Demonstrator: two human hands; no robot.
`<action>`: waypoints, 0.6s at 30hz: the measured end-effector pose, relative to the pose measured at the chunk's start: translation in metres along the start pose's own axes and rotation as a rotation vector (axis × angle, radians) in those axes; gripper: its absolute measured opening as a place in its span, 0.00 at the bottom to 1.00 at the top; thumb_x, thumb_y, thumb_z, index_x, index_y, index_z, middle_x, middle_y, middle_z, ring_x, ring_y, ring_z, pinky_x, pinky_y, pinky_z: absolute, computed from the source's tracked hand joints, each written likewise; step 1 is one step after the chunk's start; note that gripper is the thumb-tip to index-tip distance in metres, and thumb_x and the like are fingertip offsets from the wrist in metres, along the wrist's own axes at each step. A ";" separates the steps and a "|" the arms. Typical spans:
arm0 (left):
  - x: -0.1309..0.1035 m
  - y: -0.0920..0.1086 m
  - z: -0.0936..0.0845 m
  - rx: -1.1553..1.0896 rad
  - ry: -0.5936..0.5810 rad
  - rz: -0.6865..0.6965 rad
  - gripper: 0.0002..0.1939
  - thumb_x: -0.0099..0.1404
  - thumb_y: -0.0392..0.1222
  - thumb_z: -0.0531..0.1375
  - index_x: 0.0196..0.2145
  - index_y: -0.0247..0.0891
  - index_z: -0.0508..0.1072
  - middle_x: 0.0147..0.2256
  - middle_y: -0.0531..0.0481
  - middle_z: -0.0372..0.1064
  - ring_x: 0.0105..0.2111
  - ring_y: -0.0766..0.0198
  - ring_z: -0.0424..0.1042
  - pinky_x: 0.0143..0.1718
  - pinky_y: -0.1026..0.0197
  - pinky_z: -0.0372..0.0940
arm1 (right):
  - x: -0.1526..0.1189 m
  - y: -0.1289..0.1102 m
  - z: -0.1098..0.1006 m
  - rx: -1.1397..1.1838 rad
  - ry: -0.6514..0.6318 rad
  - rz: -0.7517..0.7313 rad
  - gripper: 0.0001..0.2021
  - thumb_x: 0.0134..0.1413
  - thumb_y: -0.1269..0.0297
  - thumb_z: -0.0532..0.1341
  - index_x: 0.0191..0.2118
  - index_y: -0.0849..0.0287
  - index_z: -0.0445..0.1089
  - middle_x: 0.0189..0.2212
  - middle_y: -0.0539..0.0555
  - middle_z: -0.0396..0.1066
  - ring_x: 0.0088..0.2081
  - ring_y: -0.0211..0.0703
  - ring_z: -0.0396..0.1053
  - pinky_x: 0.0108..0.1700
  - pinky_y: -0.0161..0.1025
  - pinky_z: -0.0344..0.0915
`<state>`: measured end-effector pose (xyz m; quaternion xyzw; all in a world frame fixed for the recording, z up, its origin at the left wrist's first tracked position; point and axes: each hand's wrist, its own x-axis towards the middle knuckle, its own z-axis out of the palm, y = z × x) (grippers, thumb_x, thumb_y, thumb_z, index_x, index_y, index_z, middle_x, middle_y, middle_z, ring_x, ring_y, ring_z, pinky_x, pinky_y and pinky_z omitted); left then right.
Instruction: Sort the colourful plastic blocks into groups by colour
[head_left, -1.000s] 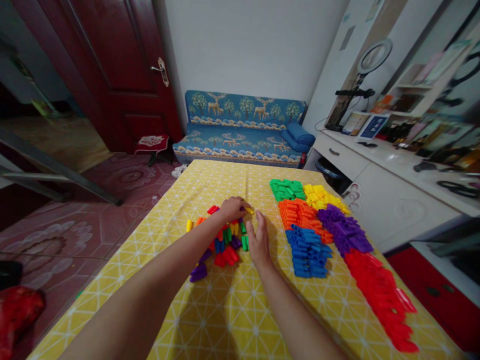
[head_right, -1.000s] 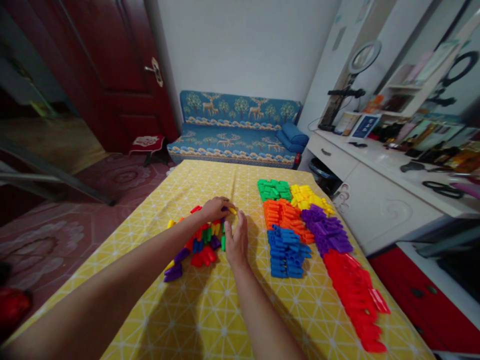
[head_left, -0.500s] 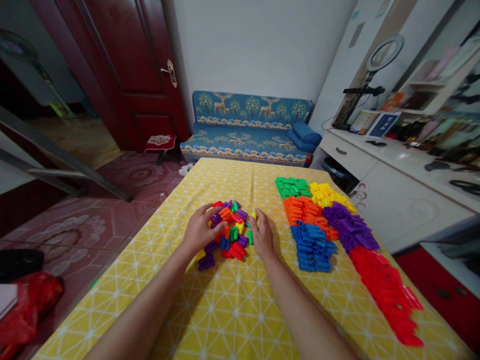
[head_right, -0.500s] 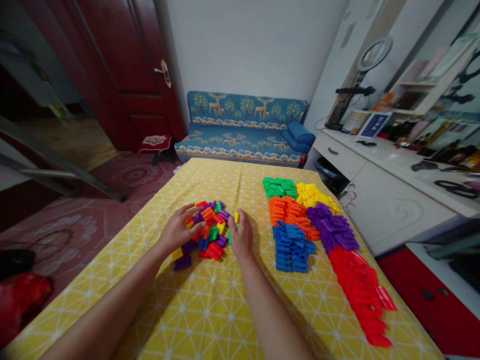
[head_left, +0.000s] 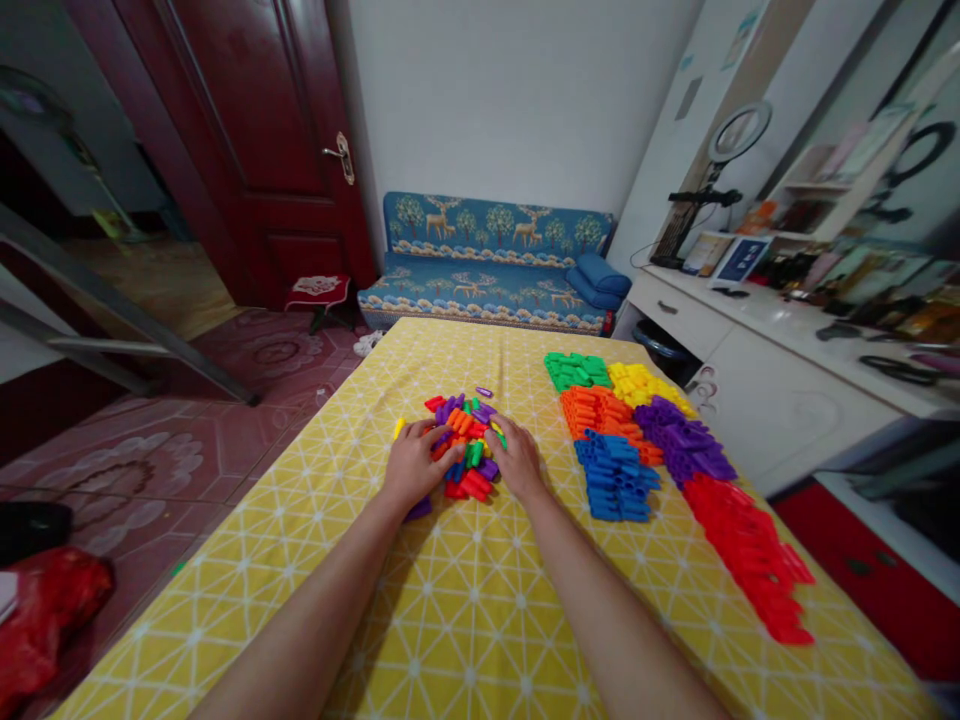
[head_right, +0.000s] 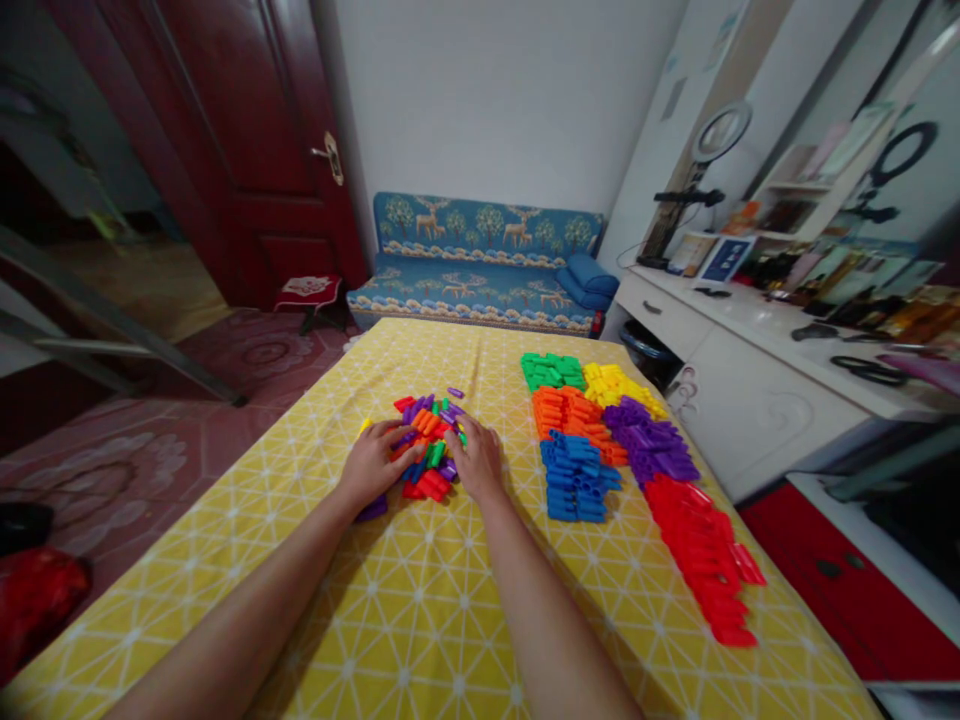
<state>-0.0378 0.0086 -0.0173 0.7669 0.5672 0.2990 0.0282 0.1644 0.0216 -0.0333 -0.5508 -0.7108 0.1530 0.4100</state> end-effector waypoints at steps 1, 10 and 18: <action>0.000 0.000 0.000 -0.003 0.000 0.002 0.23 0.65 0.59 0.55 0.48 0.42 0.77 0.50 0.42 0.70 0.51 0.51 0.67 0.55 0.49 0.61 | 0.000 0.000 0.000 0.017 -0.006 0.000 0.20 0.63 0.52 0.51 0.55 0.55 0.67 0.56 0.55 0.67 0.57 0.48 0.63 0.61 0.49 0.55; -0.001 0.005 -0.006 -0.025 -0.022 0.058 0.24 0.65 0.60 0.55 0.47 0.42 0.77 0.46 0.42 0.72 0.47 0.52 0.69 0.52 0.49 0.62 | -0.003 -0.005 -0.004 0.144 -0.053 -0.008 0.19 0.60 0.52 0.56 0.53 0.55 0.69 0.53 0.55 0.69 0.55 0.46 0.66 0.58 0.46 0.60; -0.002 0.005 -0.006 -0.188 -0.125 0.065 0.27 0.64 0.57 0.58 0.54 0.38 0.72 0.50 0.39 0.70 0.48 0.51 0.72 0.48 0.55 0.66 | -0.010 -0.014 -0.009 0.304 -0.176 -0.066 0.26 0.51 0.51 0.65 0.55 0.53 0.66 0.53 0.54 0.68 0.53 0.46 0.67 0.56 0.44 0.64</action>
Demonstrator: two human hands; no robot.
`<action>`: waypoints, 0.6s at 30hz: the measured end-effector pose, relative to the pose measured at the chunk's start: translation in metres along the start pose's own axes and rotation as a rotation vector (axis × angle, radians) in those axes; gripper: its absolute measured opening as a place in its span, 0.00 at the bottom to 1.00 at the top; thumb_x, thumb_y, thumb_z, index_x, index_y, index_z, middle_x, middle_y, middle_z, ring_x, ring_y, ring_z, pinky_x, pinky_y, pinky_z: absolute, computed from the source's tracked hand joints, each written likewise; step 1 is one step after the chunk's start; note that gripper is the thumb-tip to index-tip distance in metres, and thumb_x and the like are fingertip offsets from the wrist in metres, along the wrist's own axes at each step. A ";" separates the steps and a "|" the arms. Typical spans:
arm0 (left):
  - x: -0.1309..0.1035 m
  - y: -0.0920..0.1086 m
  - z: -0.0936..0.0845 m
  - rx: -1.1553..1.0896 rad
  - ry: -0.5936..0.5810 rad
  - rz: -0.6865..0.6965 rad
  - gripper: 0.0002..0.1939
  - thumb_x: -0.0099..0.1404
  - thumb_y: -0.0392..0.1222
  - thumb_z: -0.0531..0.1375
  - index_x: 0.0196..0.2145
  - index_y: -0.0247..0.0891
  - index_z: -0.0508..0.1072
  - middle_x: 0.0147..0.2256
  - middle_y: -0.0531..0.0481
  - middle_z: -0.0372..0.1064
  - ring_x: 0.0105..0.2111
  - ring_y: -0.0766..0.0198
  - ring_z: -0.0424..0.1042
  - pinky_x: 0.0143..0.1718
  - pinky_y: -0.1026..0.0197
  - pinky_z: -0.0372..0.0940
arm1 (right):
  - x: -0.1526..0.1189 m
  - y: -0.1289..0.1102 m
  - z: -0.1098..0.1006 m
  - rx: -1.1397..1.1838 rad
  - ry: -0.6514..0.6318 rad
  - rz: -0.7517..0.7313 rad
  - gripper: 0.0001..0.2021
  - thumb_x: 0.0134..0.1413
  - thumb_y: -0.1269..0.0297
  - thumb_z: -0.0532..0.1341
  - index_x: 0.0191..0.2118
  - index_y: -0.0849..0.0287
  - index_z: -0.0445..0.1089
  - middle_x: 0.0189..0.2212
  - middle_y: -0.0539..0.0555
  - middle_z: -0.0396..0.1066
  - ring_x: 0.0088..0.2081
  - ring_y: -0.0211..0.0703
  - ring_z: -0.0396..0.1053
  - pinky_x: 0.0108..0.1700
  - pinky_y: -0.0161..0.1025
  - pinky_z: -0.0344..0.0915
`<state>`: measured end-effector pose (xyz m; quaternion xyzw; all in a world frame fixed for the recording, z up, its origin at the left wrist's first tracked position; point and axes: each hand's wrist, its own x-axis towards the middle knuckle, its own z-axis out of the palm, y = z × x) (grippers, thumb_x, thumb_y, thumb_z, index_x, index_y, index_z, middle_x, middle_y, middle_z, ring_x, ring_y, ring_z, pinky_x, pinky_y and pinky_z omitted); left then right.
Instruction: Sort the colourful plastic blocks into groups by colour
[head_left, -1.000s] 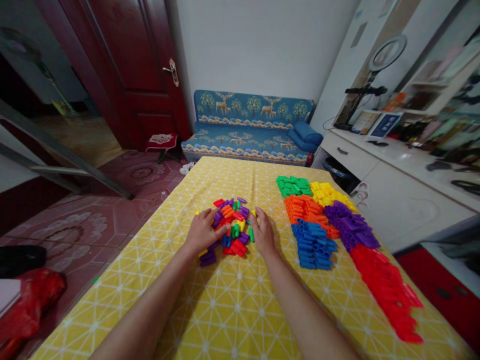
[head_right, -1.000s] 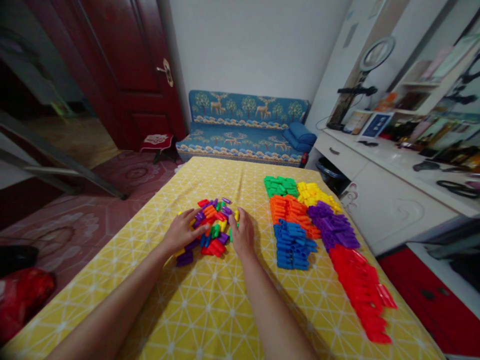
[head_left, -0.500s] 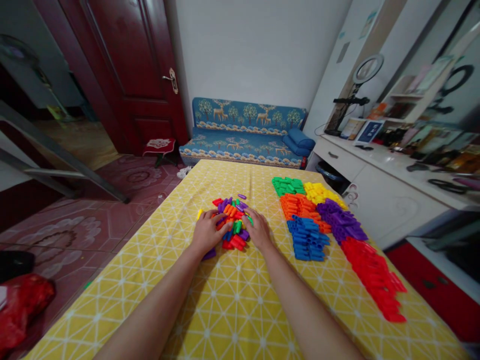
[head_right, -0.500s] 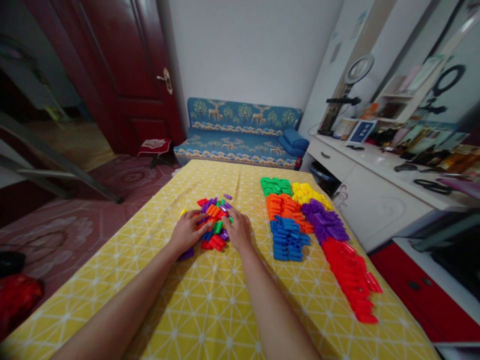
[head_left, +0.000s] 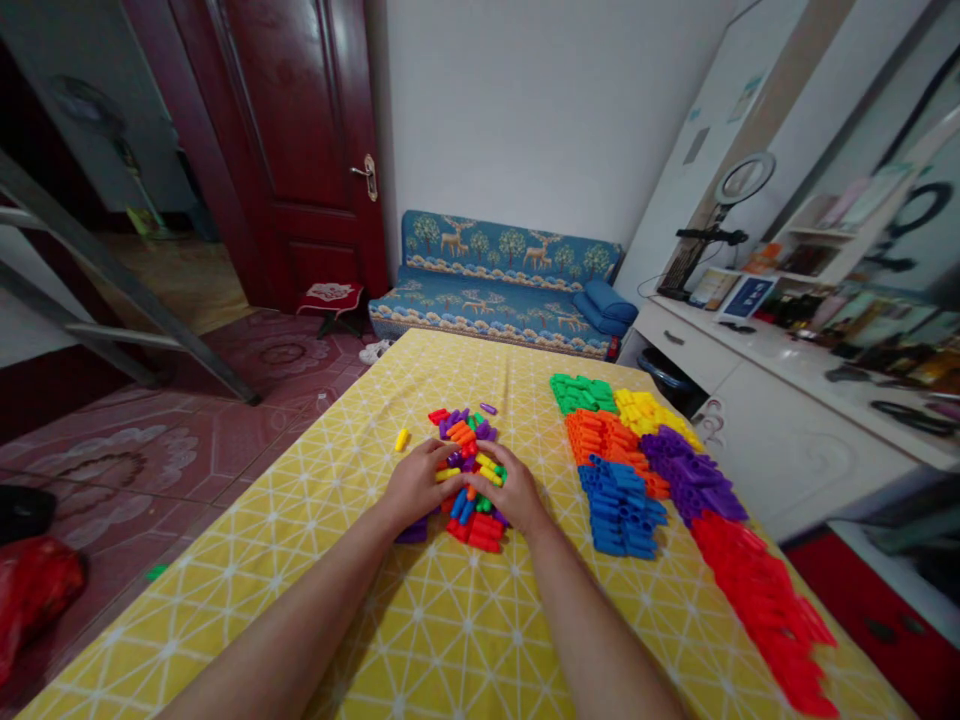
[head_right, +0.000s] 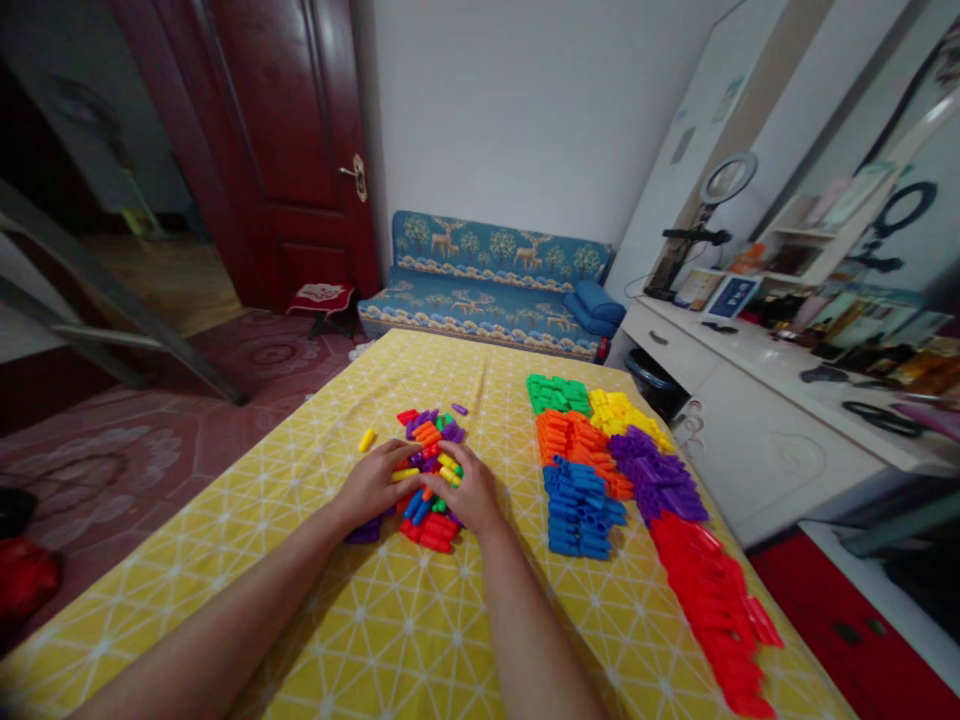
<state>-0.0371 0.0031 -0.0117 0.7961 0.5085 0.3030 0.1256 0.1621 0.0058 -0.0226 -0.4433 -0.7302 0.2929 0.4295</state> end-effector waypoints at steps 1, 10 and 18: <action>0.000 -0.001 0.000 -0.017 -0.007 -0.007 0.27 0.64 0.57 0.58 0.55 0.40 0.71 0.50 0.40 0.70 0.47 0.52 0.72 0.48 0.55 0.66 | 0.000 -0.001 -0.001 -0.018 -0.014 -0.025 0.27 0.51 0.52 0.65 0.56 0.53 0.66 0.53 0.54 0.67 0.54 0.46 0.66 0.56 0.44 0.63; 0.000 -0.001 -0.003 -0.056 -0.030 0.024 0.24 0.62 0.58 0.60 0.51 0.43 0.74 0.46 0.43 0.73 0.43 0.55 0.74 0.44 0.60 0.66 | -0.011 -0.016 0.002 -0.211 -0.120 -0.100 0.33 0.46 0.58 0.67 0.60 0.53 0.62 0.61 0.55 0.59 0.61 0.48 0.58 0.62 0.46 0.58; 0.004 0.001 -0.006 -0.053 -0.070 0.000 0.15 0.63 0.52 0.59 0.39 0.41 0.80 0.36 0.46 0.77 0.35 0.58 0.74 0.38 0.62 0.64 | -0.005 -0.014 0.010 0.014 0.102 0.065 0.13 0.44 0.70 0.59 0.39 0.56 0.73 0.42 0.53 0.72 0.47 0.45 0.69 0.54 0.43 0.64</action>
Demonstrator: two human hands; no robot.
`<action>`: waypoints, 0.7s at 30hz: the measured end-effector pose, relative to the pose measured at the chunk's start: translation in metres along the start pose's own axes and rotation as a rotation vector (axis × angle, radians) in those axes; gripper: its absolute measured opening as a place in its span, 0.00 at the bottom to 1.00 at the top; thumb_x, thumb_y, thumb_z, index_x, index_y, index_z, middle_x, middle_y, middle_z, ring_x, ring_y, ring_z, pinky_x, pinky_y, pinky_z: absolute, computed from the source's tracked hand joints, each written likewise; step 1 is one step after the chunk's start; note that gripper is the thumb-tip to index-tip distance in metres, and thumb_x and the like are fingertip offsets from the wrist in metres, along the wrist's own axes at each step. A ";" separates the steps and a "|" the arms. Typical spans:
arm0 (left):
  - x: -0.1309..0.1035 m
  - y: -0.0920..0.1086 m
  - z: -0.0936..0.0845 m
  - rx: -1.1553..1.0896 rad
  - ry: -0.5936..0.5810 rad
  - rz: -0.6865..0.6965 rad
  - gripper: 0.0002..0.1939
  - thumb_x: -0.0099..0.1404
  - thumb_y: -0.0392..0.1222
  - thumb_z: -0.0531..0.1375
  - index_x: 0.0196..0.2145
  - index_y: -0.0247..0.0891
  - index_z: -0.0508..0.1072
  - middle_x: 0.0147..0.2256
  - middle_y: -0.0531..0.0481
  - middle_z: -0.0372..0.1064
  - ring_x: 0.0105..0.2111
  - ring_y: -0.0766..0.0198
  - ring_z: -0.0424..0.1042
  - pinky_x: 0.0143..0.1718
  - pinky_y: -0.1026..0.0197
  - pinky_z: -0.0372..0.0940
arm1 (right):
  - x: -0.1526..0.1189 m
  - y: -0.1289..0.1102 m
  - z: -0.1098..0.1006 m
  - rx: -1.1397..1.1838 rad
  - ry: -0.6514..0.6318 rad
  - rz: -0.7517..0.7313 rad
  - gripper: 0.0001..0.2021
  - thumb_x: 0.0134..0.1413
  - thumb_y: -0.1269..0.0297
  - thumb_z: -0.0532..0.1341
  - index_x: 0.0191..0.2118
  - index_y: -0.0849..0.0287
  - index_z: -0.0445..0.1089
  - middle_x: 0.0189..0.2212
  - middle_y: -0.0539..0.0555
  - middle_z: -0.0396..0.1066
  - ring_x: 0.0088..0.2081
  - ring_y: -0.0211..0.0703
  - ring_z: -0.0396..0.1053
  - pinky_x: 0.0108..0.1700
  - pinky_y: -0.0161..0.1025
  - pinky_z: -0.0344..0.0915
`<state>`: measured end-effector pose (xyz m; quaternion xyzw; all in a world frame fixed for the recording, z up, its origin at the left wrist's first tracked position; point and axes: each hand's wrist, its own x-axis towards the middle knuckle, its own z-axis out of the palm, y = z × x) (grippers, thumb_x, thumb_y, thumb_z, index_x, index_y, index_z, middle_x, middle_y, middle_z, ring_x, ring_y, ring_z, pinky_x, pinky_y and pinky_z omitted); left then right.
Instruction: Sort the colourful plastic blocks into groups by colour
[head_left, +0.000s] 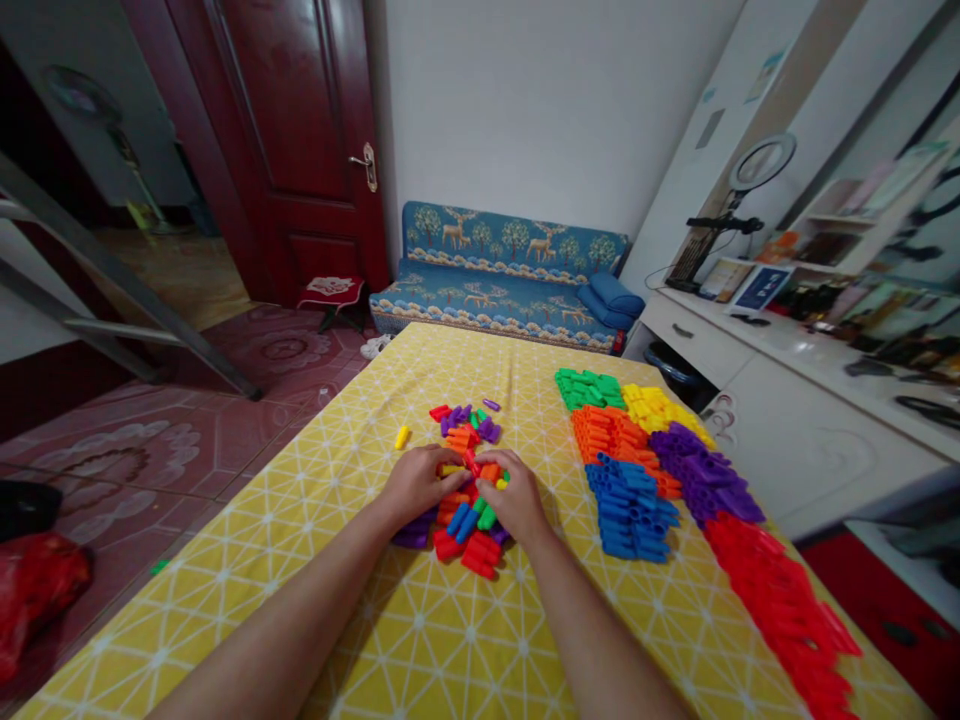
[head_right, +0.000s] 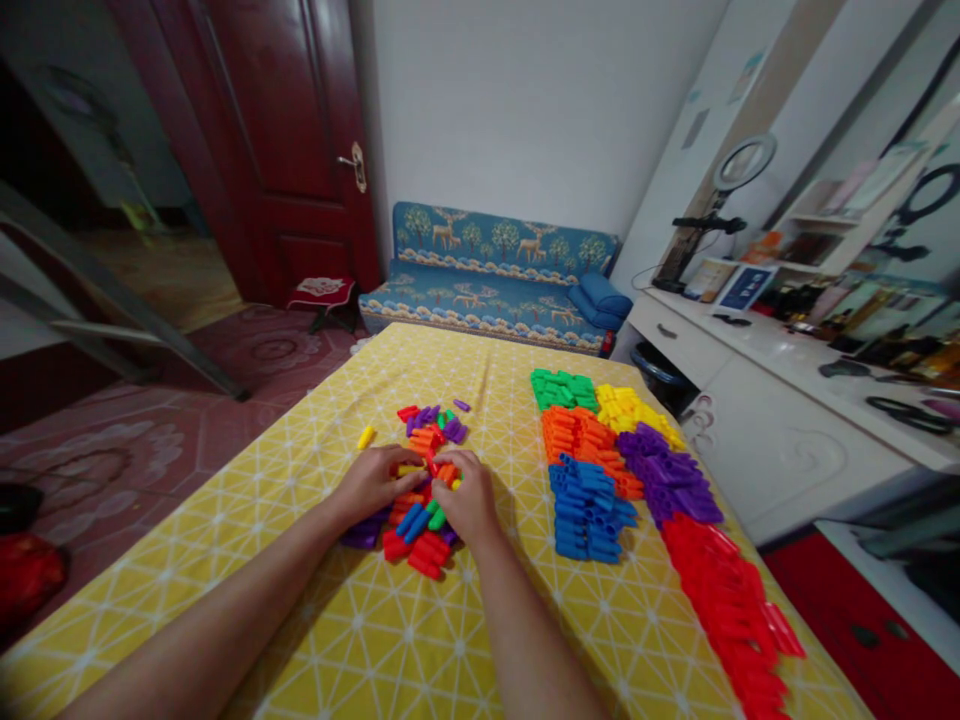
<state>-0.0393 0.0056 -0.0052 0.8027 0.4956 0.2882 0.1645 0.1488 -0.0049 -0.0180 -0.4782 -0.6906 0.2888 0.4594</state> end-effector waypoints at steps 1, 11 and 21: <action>0.000 -0.001 0.000 -0.019 -0.002 0.003 0.15 0.63 0.52 0.59 0.39 0.42 0.80 0.36 0.47 0.78 0.34 0.59 0.74 0.37 0.62 0.64 | 0.001 0.000 -0.001 0.065 -0.001 0.056 0.12 0.44 0.69 0.60 0.39 0.57 0.73 0.41 0.53 0.73 0.47 0.45 0.69 0.54 0.43 0.65; 0.000 -0.013 0.004 -0.616 0.157 -0.163 0.21 0.64 0.55 0.58 0.40 0.33 0.78 0.31 0.48 0.76 0.29 0.63 0.72 0.31 0.65 0.65 | -0.002 -0.006 -0.001 0.659 -0.127 0.274 0.25 0.47 0.61 0.62 0.54 0.57 0.64 0.45 0.56 0.74 0.47 0.51 0.72 0.45 0.44 0.70; 0.001 -0.022 0.009 -0.626 0.222 -0.152 0.17 0.62 0.49 0.59 0.43 0.36 0.78 0.46 0.43 0.76 0.47 0.55 0.74 0.48 0.57 0.69 | 0.001 -0.005 -0.007 0.215 0.003 -0.023 0.20 0.46 0.69 0.59 0.47 0.56 0.73 0.56 0.55 0.65 0.60 0.48 0.60 0.63 0.47 0.56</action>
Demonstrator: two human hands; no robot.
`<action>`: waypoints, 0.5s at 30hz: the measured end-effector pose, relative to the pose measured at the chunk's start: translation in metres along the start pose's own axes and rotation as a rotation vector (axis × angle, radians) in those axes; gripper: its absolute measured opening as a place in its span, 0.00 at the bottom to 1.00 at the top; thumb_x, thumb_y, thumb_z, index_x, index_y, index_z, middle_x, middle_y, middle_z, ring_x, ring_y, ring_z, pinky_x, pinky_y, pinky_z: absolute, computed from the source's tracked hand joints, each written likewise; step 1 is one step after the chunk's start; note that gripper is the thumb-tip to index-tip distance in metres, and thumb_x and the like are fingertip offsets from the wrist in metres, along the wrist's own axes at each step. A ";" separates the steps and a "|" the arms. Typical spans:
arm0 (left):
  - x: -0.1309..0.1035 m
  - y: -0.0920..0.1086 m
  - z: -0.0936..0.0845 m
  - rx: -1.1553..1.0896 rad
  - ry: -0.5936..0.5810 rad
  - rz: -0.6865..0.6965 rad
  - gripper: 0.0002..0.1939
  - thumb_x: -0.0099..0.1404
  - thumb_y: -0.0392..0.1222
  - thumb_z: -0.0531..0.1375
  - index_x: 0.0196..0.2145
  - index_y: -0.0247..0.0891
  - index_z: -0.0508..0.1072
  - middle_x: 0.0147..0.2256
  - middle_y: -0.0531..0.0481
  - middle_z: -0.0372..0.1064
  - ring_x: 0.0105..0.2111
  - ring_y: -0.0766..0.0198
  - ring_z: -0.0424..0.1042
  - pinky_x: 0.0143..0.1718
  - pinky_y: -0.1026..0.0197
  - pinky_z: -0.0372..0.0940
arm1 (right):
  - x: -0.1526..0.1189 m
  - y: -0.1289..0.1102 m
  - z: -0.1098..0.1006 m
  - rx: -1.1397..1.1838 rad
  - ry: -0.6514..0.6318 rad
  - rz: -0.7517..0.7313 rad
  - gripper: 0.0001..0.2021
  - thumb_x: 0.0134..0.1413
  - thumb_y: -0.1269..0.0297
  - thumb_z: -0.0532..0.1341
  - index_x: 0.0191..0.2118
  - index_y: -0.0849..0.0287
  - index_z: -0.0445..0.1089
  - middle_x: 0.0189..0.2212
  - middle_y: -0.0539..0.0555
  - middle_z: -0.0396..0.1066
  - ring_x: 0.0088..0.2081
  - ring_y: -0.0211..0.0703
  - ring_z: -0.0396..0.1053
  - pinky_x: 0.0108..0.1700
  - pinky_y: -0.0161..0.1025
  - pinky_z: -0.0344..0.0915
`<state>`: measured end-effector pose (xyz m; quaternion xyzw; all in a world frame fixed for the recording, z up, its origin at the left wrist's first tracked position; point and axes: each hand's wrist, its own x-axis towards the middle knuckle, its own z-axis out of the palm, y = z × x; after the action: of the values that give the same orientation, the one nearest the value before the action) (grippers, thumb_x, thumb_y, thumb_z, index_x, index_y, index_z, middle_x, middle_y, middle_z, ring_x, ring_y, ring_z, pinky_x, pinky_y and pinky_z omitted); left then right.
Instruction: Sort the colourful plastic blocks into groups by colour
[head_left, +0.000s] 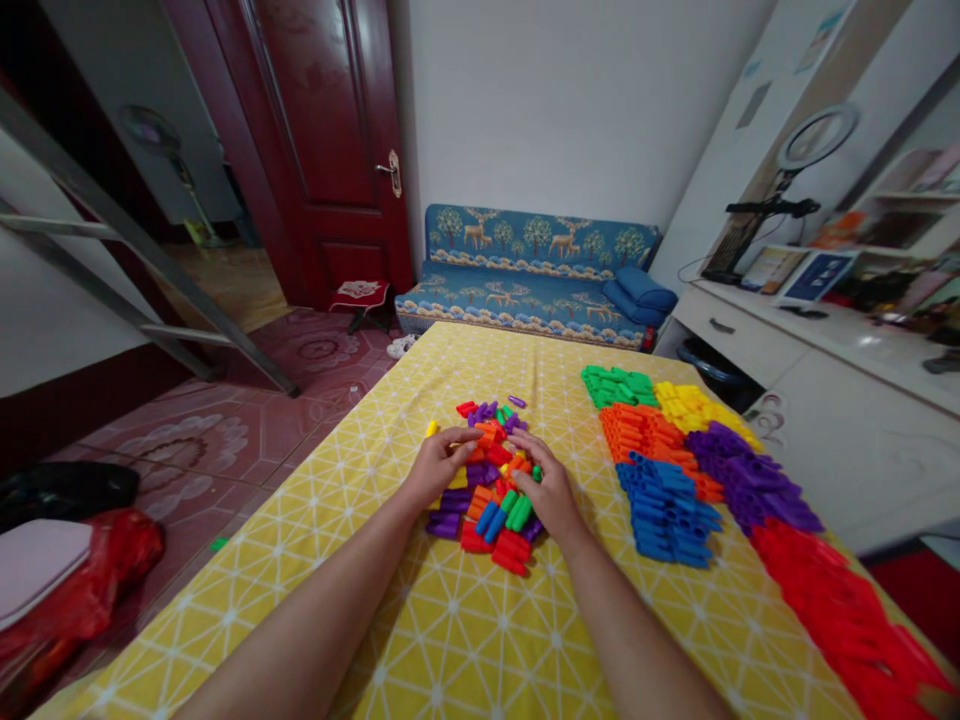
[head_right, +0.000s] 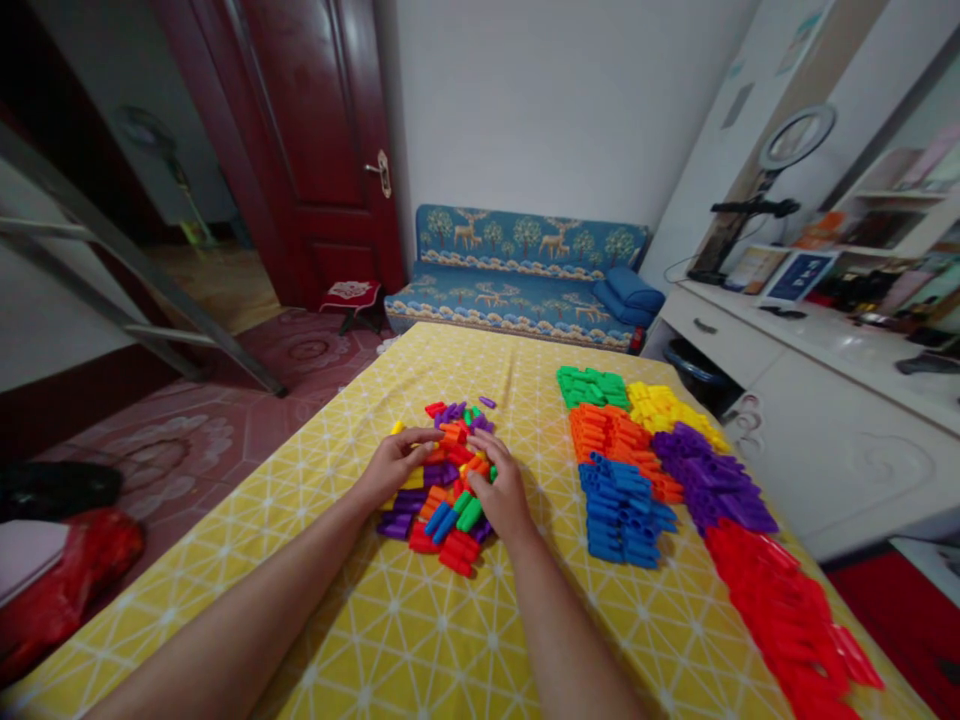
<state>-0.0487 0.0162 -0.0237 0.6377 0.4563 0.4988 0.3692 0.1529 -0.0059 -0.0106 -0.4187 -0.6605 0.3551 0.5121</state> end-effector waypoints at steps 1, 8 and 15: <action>-0.001 0.002 -0.001 0.022 -0.005 -0.003 0.17 0.63 0.49 0.59 0.44 0.36 0.78 0.46 0.43 0.76 0.47 0.54 0.74 0.48 0.56 0.69 | 0.000 0.001 0.001 -0.026 0.026 -0.021 0.18 0.47 0.69 0.59 0.46 0.56 0.73 0.54 0.55 0.66 0.58 0.47 0.62 0.62 0.46 0.58; -0.005 0.020 -0.002 0.279 -0.271 0.158 0.19 0.59 0.47 0.64 0.47 0.41 0.77 0.50 0.44 0.73 0.50 0.53 0.71 0.55 0.53 0.63 | -0.004 0.003 0.005 0.021 0.223 -0.015 0.15 0.52 0.65 0.59 0.47 0.57 0.69 0.45 0.56 0.71 0.40 0.41 0.72 0.42 0.38 0.71; -0.001 0.009 0.001 0.411 -0.286 0.185 0.10 0.61 0.43 0.61 0.39 0.43 0.80 0.40 0.46 0.77 0.43 0.55 0.73 0.49 0.55 0.66 | -0.004 -0.001 0.007 0.106 0.327 0.124 0.16 0.50 0.58 0.63 0.44 0.59 0.70 0.36 0.53 0.74 0.28 0.38 0.71 0.31 0.34 0.70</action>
<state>-0.0462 0.0122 -0.0156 0.8022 0.4312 0.3320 0.2455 0.1462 -0.0103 -0.0129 -0.4833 -0.5216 0.3473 0.6113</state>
